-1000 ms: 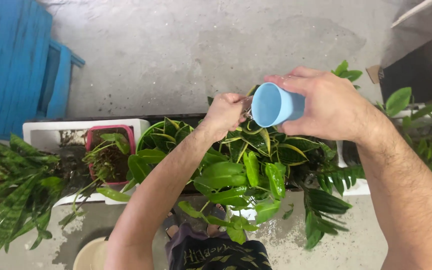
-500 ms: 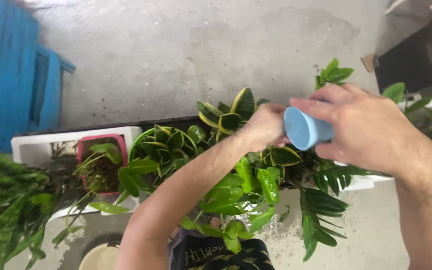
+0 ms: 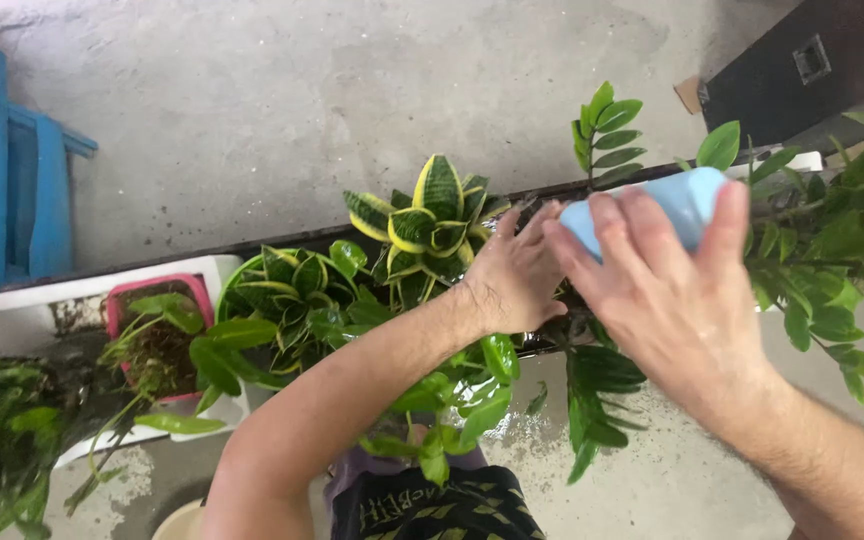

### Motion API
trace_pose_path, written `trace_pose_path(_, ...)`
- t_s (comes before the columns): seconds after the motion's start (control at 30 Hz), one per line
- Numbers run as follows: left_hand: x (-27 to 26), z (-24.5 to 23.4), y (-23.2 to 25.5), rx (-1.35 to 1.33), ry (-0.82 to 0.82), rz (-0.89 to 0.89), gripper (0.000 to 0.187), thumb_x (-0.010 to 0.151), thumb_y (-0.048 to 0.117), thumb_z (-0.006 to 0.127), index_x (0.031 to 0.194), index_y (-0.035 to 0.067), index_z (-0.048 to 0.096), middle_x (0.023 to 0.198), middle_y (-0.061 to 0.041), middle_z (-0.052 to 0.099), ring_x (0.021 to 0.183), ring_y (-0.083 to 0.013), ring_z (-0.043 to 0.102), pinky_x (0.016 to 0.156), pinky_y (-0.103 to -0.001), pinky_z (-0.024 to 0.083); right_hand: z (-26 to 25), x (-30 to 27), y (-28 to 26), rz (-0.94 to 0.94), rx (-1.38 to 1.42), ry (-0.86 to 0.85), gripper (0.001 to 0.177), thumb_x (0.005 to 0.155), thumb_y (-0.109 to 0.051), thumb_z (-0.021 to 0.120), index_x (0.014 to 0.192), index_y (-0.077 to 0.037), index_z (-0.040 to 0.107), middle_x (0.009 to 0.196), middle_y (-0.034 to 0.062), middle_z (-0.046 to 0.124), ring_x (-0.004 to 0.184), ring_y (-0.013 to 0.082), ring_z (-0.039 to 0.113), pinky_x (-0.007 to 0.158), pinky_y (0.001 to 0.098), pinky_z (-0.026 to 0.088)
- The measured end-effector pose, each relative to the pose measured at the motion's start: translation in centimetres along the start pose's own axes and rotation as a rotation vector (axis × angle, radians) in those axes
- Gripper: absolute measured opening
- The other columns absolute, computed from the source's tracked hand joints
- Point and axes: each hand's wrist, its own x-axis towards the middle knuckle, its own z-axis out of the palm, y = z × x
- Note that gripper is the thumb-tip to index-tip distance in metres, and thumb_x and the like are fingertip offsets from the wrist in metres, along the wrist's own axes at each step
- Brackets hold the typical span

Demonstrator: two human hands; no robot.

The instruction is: Water and wipe the leaves of various indoor plants.

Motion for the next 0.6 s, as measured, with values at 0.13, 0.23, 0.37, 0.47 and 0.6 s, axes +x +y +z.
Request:
trace_pose_path(0.13, -3.0, -1.9, -1.0, 0.063, 0.27, 0.017, 0.082, 0.079, 0.056, 0.069, 0.137, 0.0, 0.057, 0.158, -0.027, 0.03, 0.151, -0.0416, 0.025, 0.114, -0.068, 0.028, -0.4, -2.6, 0.8, 0.089, -0.09, 0.087, 0.06, 0.088, -0.037, 0.079, 0.146, -0.033, 0.065, 0.139, 0.0056, 0.063, 0.132, 0.0242, 0.053, 0.114, 0.0679, 0.021)
trace_pose_path(0.23, -7.8, -2.7, -2.1, -0.037, 0.423, -0.016, 0.073, 0.084, 0.051, 0.07, 0.135, 0.0, 0.06, 0.156, -0.029, 0.035, 0.149, -0.0435, 0.031, 0.114, -0.068, 0.031, 0.4, -7.0, 1.1, 0.248, 0.104, 0.13, 0.059, 0.087, -0.027, 0.081, 0.144, -0.027, 0.065, 0.142, 0.0053, 0.063, 0.137, 0.0253, 0.054, 0.117, 0.0605, 0.028)
trace_pose_path(0.37, -17.6, -1.9, -2.7, -0.308, 0.761, -0.035, 0.046, 0.094, 0.031, 0.076, 0.127, 0.0, 0.067, 0.139, -0.02, 0.062, 0.13, -0.035, 0.057, 0.108, -0.049, 0.048, 1.0, -13.2, -1.7, 0.629, 0.921, 0.244, 0.069, 0.08, -0.02, 0.081, 0.143, -0.005, 0.055, 0.142, 0.0095, 0.061, 0.131, 0.0262, 0.058, 0.115, 0.0422, 0.044)
trace_pose_path(0.47, -24.3, 1.9, -1.7, -0.38, 0.945, -0.078, 0.027, 0.092, 0.018, 0.078, 0.112, 0.001, 0.072, 0.118, -0.014, 0.073, 0.109, -0.0314, 0.069, 0.095, -0.042, 0.056, 6.6, -23.8, -7.1, 0.897, 1.304, 0.178, 0.05, 0.092, -0.012, 0.082, 0.131, 0.003, 0.055, 0.116, 0.0137, 0.069, 0.109, 0.0207, 0.069, 0.098, 0.0336, 0.055)
trace_pose_path(0.6, -33.0, 12.5, -0.8, -0.397, 1.043, -0.159, 0.013, 0.091, 0.012, 0.077, 0.101, 0.004, 0.074, 0.103, -0.01, 0.076, 0.095, -0.0281, 0.073, 0.086, -0.04, 0.058, 14.6, -34.2, -16.2, 0.964, 1.722, 0.056, 0.035, 0.095, -0.007, 0.072, 0.127, 0.004, 0.062, 0.119, 0.0134, 0.069, 0.119, 0.0224, 0.067, 0.107, 0.0354, 0.053)
